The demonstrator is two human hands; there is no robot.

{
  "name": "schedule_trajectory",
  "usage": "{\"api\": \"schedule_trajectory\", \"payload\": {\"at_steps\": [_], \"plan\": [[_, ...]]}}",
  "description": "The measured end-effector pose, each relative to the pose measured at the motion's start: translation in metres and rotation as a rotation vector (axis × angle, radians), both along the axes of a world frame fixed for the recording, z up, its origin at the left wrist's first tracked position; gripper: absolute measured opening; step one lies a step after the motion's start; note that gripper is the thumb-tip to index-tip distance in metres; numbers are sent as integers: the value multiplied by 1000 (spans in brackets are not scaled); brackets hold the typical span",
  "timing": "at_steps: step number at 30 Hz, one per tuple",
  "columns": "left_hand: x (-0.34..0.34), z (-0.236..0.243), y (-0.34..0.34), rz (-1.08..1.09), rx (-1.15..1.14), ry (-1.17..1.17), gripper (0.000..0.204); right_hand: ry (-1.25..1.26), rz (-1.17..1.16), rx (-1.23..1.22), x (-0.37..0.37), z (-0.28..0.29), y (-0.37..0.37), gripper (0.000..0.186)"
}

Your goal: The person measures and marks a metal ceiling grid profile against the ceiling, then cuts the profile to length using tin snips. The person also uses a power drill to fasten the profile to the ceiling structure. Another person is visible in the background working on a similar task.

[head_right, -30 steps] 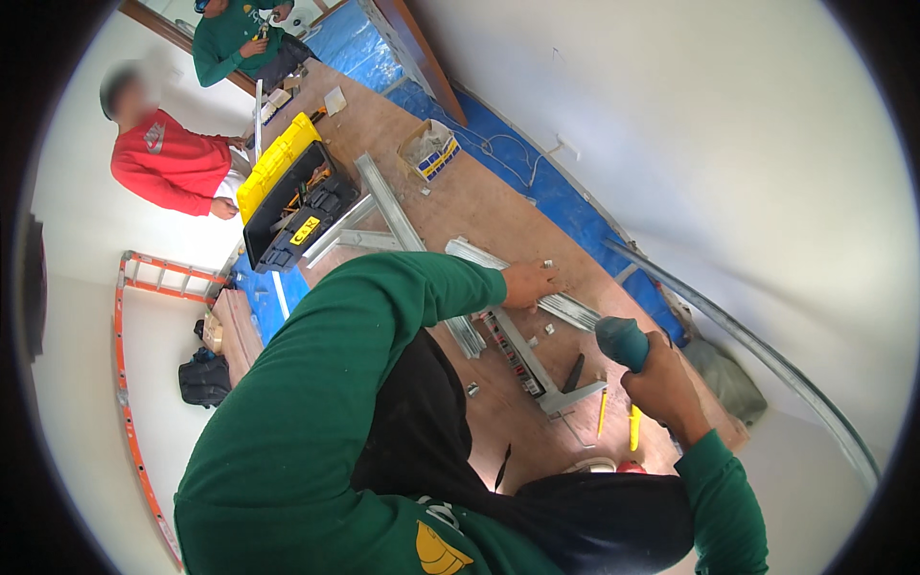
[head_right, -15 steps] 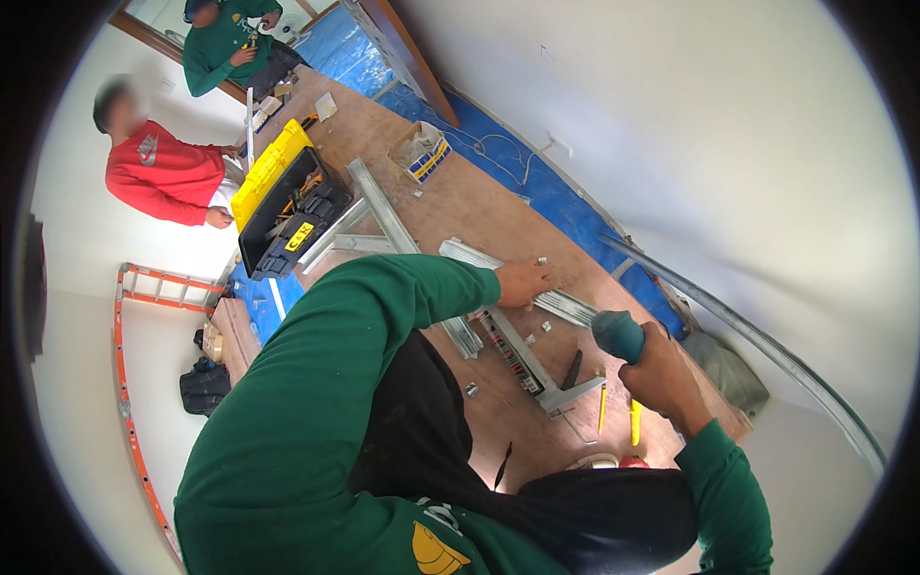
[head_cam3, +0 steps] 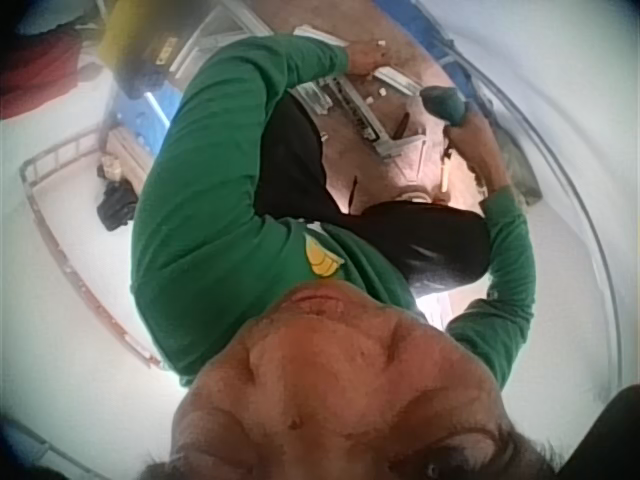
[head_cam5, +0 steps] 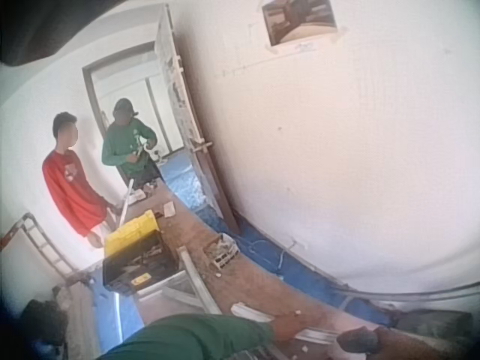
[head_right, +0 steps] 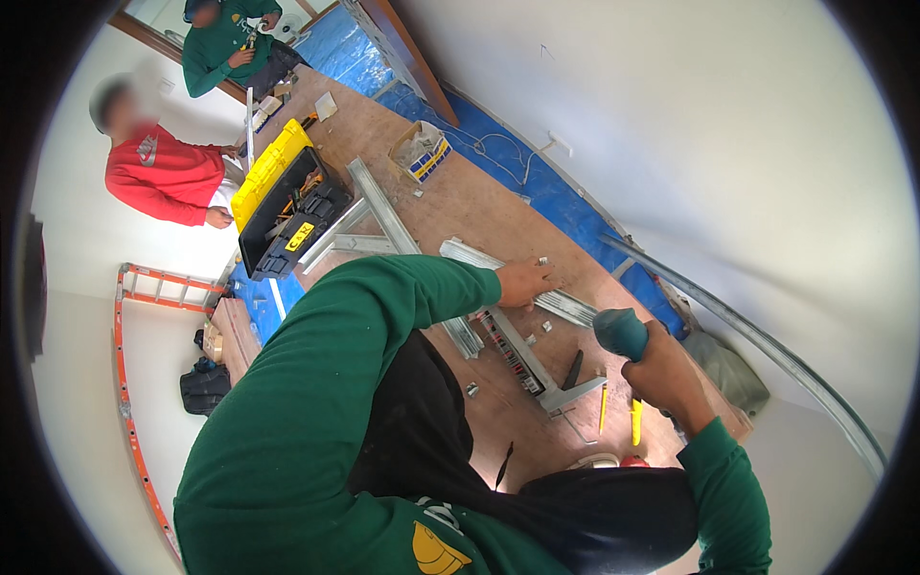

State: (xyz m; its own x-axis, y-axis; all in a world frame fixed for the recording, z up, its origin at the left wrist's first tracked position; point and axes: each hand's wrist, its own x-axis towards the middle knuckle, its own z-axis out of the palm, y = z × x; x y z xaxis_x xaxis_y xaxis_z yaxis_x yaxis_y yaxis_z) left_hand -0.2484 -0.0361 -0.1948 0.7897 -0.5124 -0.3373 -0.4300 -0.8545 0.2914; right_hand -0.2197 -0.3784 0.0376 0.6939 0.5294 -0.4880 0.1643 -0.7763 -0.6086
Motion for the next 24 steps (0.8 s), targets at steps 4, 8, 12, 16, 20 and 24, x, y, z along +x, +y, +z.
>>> {"api": "schedule_trajectory", "payload": {"at_steps": [4, 8, 12, 16, 20, 24], "plan": [[0, 4, -2, 2, 20, 8, 86, -16, 2, 5, 1, -3, -1, 46], [-1, 8, -2, 15, 10, 6, 84, -13, -5, 7, 1, -6, -3, 47], [-1, 8, -2, 12, 0, -2, 85, -17, -1, 10, 1, -4, -2, 48], [-2, 6, -1, -3, 3, -30, 87, 2, -12, 3, 2, -1, 0, 48], [-1, 3, -1, -5, 7, -31, 88, 0, -16, 19, 2, -1, -1, 47], [-1, -1, -1, -3, 4, -36, 87, 9, -19, 2, 3, -3, -2, 48]]}}
